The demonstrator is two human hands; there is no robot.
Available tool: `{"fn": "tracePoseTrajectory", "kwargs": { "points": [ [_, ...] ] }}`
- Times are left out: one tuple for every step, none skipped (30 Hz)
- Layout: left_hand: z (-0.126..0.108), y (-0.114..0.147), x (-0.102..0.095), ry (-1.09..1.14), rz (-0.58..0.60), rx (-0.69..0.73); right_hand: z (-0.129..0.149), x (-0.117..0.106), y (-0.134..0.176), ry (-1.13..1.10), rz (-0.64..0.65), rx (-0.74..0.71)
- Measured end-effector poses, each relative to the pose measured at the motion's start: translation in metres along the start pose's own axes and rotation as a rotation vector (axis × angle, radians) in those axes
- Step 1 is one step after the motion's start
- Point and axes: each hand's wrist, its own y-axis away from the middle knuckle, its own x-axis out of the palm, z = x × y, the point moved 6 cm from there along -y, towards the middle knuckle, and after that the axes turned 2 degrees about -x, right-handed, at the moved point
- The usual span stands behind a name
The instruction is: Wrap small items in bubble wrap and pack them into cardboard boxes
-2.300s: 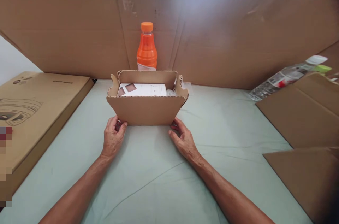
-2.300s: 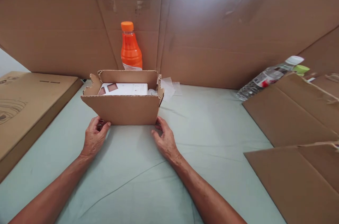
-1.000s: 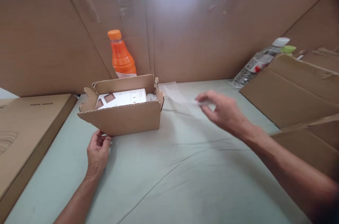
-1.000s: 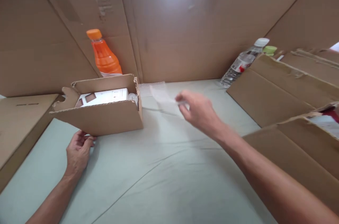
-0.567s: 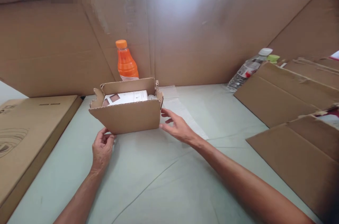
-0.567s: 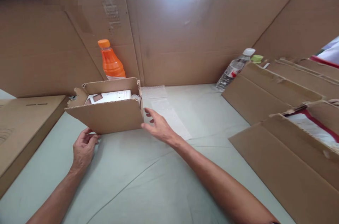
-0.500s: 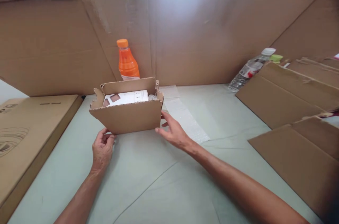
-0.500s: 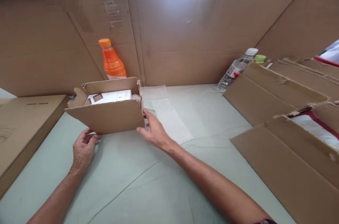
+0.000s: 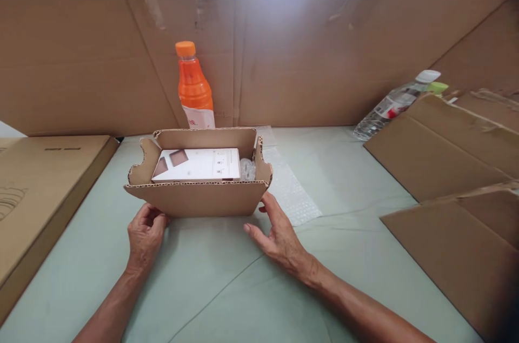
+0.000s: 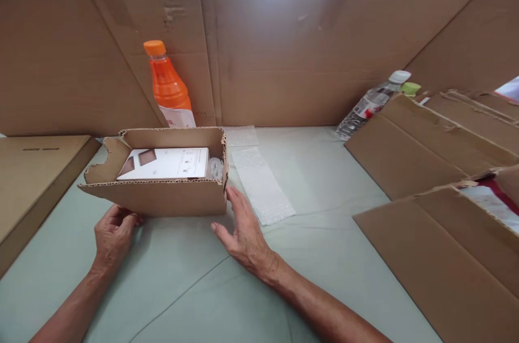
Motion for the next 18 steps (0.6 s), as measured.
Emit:
{"fn": "tracePoseTrajectory", "kwargs": {
  "points": [
    [0.001,0.001,0.002,0.000,0.024,0.000,0.000,-0.001,-0.004,-0.013,0.005,0.009],
    [0.001,0.003,0.004,-0.001,0.050,0.003,0.001,-0.002,-0.008,-0.024,0.007,0.017],
    [0.001,0.004,0.006,-0.005,0.077,0.006,0.002,-0.004,-0.012,-0.030,0.006,0.024],
    [0.000,0.005,0.008,-0.014,0.097,0.004,0.003,-0.005,-0.016,-0.032,0.001,0.030],
    [0.000,0.006,0.010,-0.029,0.108,-0.003,0.003,-0.006,-0.021,-0.029,-0.005,0.038],
    [-0.001,0.007,0.012,-0.048,0.111,-0.015,0.003,-0.006,-0.027,-0.025,-0.011,0.044],
    [-0.002,0.008,0.014,-0.067,0.111,-0.030,0.002,-0.008,-0.032,-0.021,-0.019,0.050],
    [-0.003,0.009,0.017,-0.083,0.111,-0.045,0.001,-0.009,-0.039,-0.021,-0.023,0.053],
    [-0.005,0.009,0.019,-0.095,0.115,-0.055,-0.002,-0.011,-0.045,-0.026,-0.019,0.049],
    [-0.006,0.010,0.020,-0.101,0.120,-0.062,-0.005,-0.013,-0.051,-0.028,-0.006,0.037],
    [-0.007,0.010,0.022,-0.104,0.130,-0.067,-0.010,-0.017,-0.056,-0.019,0.008,0.016],
    [-0.006,0.009,0.023,-0.104,0.137,-0.072,-0.016,-0.022,-0.060,0.015,0.013,-0.005],
    [-0.006,0.009,0.023,-0.101,0.140,-0.074,-0.023,-0.029,-0.063,0.081,0.007,-0.020],
    [-0.005,0.009,0.023,-0.096,0.143,-0.072,-0.032,-0.037,-0.064,0.178,-0.008,-0.021],
    [-0.004,0.008,0.022,-0.087,0.140,-0.067,-0.042,-0.045,-0.064,0.294,-0.026,-0.008],
    [-0.003,0.008,0.022,-0.077,0.134,-0.057,-0.052,-0.053,-0.063,0.410,-0.033,0.014],
    [-0.003,0.007,0.022,-0.070,0.125,-0.045,-0.062,-0.059,-0.061,0.509,-0.019,0.034],
    [-0.003,0.007,0.022,-0.070,0.117,-0.035,-0.071,-0.064,-0.060,0.579,0.006,0.054]
  ]
}}
